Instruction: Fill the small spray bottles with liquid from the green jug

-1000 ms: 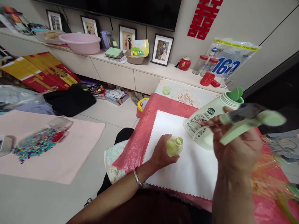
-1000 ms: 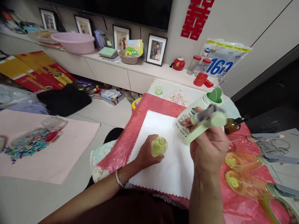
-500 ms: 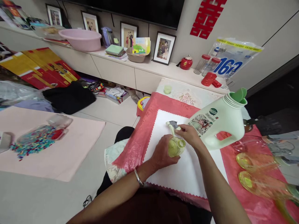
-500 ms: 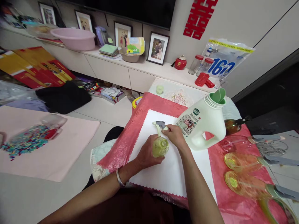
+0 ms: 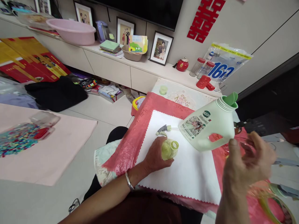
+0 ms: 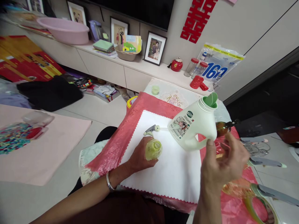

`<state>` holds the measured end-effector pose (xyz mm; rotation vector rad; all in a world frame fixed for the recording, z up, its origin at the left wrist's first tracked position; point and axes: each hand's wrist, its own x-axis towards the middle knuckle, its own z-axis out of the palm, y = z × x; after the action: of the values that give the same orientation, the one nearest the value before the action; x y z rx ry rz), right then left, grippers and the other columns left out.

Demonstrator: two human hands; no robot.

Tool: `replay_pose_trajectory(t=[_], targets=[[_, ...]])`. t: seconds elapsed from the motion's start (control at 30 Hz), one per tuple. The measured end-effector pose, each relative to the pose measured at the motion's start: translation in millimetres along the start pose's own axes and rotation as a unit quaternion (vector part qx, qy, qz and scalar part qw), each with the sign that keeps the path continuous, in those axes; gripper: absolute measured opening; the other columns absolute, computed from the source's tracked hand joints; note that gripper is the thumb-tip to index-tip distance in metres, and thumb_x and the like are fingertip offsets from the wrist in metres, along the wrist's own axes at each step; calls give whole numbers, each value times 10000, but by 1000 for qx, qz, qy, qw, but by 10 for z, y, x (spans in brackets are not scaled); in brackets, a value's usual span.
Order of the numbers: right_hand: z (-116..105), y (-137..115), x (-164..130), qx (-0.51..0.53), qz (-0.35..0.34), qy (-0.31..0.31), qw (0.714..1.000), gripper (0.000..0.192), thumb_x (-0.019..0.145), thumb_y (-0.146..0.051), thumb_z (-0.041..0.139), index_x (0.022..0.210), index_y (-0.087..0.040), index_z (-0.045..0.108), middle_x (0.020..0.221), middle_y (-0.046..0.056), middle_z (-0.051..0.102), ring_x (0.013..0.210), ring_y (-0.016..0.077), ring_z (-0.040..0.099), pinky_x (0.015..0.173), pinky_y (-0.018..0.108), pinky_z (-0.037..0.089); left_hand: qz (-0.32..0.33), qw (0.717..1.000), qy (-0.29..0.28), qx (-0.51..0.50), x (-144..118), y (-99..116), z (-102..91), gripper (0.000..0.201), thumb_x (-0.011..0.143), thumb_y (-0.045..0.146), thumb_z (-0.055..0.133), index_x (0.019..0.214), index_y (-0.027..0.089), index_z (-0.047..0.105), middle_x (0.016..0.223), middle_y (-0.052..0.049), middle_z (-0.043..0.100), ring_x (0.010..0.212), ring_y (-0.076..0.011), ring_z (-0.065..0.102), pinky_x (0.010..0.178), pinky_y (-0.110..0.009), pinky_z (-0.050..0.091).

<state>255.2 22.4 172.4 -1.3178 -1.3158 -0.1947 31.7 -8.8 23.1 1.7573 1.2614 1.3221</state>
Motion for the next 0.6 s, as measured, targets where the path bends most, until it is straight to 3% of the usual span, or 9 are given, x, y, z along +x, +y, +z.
replay_pose_trajectory(t=[0.1,0.2,0.27,0.4,0.5,0.6], targets=[[-18,389,79,136,182,-79,970,709,681,-436,877,1302,-183,649,1226,84,599,1102,205,608,999,362,514,16,1000,2,5,6,6,2,911,603,258,827,1367,252,331,1287,-116,517,1211,-364,559,1044,-601,489],[113,677,47,214,291,-145,921,604,586,-379,901,1107,-145,706,1060,62,665,967,184,642,950,330,534,24,1000,6,9,11,-2,13,910,601,260,818,1366,268,324,1271,-103,523,1189,-360,565,1032,-609,493],[215,743,12,236,306,-127,914,532,535,-350,904,987,-146,708,982,40,672,893,164,638,893,299,550,23,1000,6,10,14,-5,19,913,597,262,814,1365,274,320,1275,-101,521,1194,-359,558,1037,-602,489],[293,634,31,268,311,-85,908,583,462,-338,893,979,-160,689,988,29,667,887,153,639,918,298,554,11,1000,-1,6,25,5,13,917,593,274,822,1361,263,320,1284,-106,516,1201,-356,558,1050,-576,485],[159,419,134,264,305,-60,913,604,437,-279,893,990,-150,686,1005,44,658,900,163,647,1061,372,496,8,1000,-11,5,31,7,8,913,592,304,835,1352,236,334,1289,-123,515,1205,-369,558,1053,-577,481],[-120,175,285,242,272,-29,931,540,464,-265,896,958,-164,701,1016,67,649,925,204,652,1149,482,415,9,1000,-11,5,30,-7,14,917,591,319,842,1352,229,339,1281,-129,522,1198,-376,565,1055,-581,478]])
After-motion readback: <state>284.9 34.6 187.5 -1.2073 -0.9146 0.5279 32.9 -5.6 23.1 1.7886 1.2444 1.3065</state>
